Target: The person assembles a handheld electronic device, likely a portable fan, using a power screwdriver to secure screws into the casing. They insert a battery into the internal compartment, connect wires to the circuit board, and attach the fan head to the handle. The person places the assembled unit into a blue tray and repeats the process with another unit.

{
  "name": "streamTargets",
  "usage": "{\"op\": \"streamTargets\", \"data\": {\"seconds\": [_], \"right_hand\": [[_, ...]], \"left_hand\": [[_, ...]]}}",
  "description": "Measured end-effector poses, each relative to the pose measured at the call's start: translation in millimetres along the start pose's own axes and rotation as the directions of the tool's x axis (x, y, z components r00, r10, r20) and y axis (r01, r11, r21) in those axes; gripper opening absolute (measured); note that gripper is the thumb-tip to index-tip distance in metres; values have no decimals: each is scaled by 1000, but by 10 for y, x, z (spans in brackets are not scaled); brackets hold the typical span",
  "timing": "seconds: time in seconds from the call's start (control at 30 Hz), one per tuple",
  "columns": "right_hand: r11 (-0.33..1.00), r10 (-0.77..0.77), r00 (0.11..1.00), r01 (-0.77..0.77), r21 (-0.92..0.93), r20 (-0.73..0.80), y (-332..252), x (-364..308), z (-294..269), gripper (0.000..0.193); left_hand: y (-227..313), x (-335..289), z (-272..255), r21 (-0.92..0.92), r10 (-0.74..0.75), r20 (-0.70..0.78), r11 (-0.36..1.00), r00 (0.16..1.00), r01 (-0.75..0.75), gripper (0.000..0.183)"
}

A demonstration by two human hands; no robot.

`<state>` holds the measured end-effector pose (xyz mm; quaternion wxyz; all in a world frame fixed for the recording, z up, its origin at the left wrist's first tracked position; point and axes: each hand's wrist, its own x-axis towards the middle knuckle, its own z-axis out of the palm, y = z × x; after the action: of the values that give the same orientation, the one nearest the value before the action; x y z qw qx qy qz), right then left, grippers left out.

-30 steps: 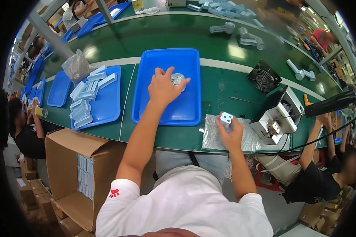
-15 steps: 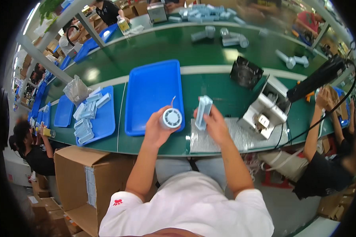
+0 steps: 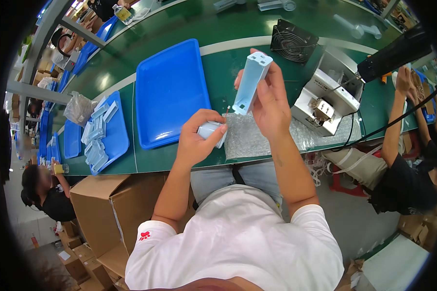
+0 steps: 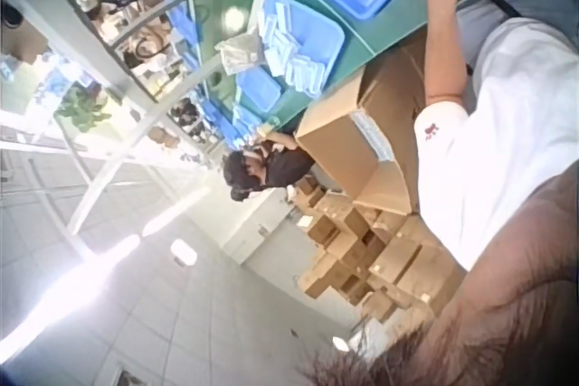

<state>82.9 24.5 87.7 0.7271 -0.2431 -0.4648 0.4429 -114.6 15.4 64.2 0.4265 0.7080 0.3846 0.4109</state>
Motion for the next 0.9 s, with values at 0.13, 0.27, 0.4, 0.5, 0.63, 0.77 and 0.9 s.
{"op": "streamTargets", "data": {"seconds": [0.13, 0.27, 0.4, 0.5, 0.63, 0.77, 0.9], "right_hand": [[994, -90, 991, 95, -48, 102, 20, -10, 128, 59], [999, -27, 998, 24, 43, 55, 212, -97, 61, 57], [992, 11, 1000, -8, 127, -25, 215, -214, 85, 55], [990, -21, 1000, 20, 139, 6, 180, -253, 77, 55], [991, 4, 1000, -5, 137, 6, 171, -290, 67, 55], [972, 128, 991, -134, 193, 41, 137, -333, -3, 58], [990, 91, 996, -92, 107, 18, 109, -396, -65, 60]], "left_hand": [[29, 10, -36, 52, 75, 21, 996, 997, -76, 17], [1, -22, -42, 41, 136, -24, 990, 990, -135, 20], [0, -46, -6, 42, 128, -34, 991, 991, -126, 21], [3, -61, 17, 68, 125, -25, 990, 992, -123, 22], [-11, -64, 29, 67, 140, -5, 988, 990, -139, 25], [-29, -72, 60, 22, 148, -20, 989, 989, -148, 53], [21, -37, 102, 61, 63, 20, 996, 998, -64, 86]]}}
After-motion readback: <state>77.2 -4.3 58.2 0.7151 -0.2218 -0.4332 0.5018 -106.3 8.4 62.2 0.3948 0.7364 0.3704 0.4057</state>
